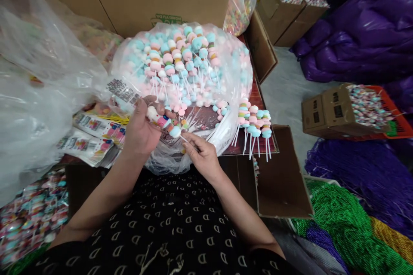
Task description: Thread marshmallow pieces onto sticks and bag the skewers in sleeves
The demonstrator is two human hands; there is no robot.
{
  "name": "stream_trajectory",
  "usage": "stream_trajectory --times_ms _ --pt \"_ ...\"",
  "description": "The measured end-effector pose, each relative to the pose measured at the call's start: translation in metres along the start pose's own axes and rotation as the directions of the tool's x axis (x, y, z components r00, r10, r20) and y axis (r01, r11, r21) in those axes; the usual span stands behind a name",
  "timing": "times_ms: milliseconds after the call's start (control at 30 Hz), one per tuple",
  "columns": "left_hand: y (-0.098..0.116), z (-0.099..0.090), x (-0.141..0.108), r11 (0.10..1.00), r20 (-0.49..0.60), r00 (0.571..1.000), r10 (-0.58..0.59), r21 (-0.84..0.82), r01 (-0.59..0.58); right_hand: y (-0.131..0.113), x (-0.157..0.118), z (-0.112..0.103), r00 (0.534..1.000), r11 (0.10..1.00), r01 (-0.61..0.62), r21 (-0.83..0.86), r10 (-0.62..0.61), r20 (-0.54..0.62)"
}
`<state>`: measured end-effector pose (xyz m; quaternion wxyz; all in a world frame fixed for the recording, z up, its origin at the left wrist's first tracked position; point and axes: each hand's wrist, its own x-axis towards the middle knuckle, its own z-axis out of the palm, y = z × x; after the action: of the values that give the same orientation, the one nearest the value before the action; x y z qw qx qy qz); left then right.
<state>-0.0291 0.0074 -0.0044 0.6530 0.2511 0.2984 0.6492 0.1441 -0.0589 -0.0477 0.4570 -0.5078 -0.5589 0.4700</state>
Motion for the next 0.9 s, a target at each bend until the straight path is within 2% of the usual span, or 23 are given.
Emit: stream_trajectory --times_ms 100,300,433,633,800,900 --pt "-0.005 -0.003 0.001 1.000 0.002 1.000 -0.015 -0.009 0.015 0.001 0.000 -0.005 0.999 0.998 -0.009 -0.056 0.007 -0.038" --pt "-0.019 0.002 -0.014 0.997 0.066 0.995 -0.074 0.031 0.072 0.002 0.000 0.010 0.990 0.973 -0.136 0.187 0.138 0.002" --pt "-0.013 -0.001 -0.014 0.992 0.122 0.986 -0.114 0.068 0.106 0.003 0.001 0.012 0.984 0.953 -0.180 0.243 0.178 0.030" --pt "0.001 -0.003 0.001 0.995 0.037 0.996 -0.082 0.063 0.079 0.002 0.001 0.008 0.989 0.981 -0.141 0.131 0.145 -0.019" --pt "-0.011 0.001 -0.008 0.991 0.024 0.993 -0.120 0.065 0.118 0.000 0.002 0.015 0.998 0.992 -0.064 0.105 0.066 -0.021" --pt "-0.015 0.002 -0.013 0.988 0.036 0.990 -0.138 0.070 0.135 0.003 0.002 0.017 0.995 0.980 -0.098 0.174 0.098 0.013"
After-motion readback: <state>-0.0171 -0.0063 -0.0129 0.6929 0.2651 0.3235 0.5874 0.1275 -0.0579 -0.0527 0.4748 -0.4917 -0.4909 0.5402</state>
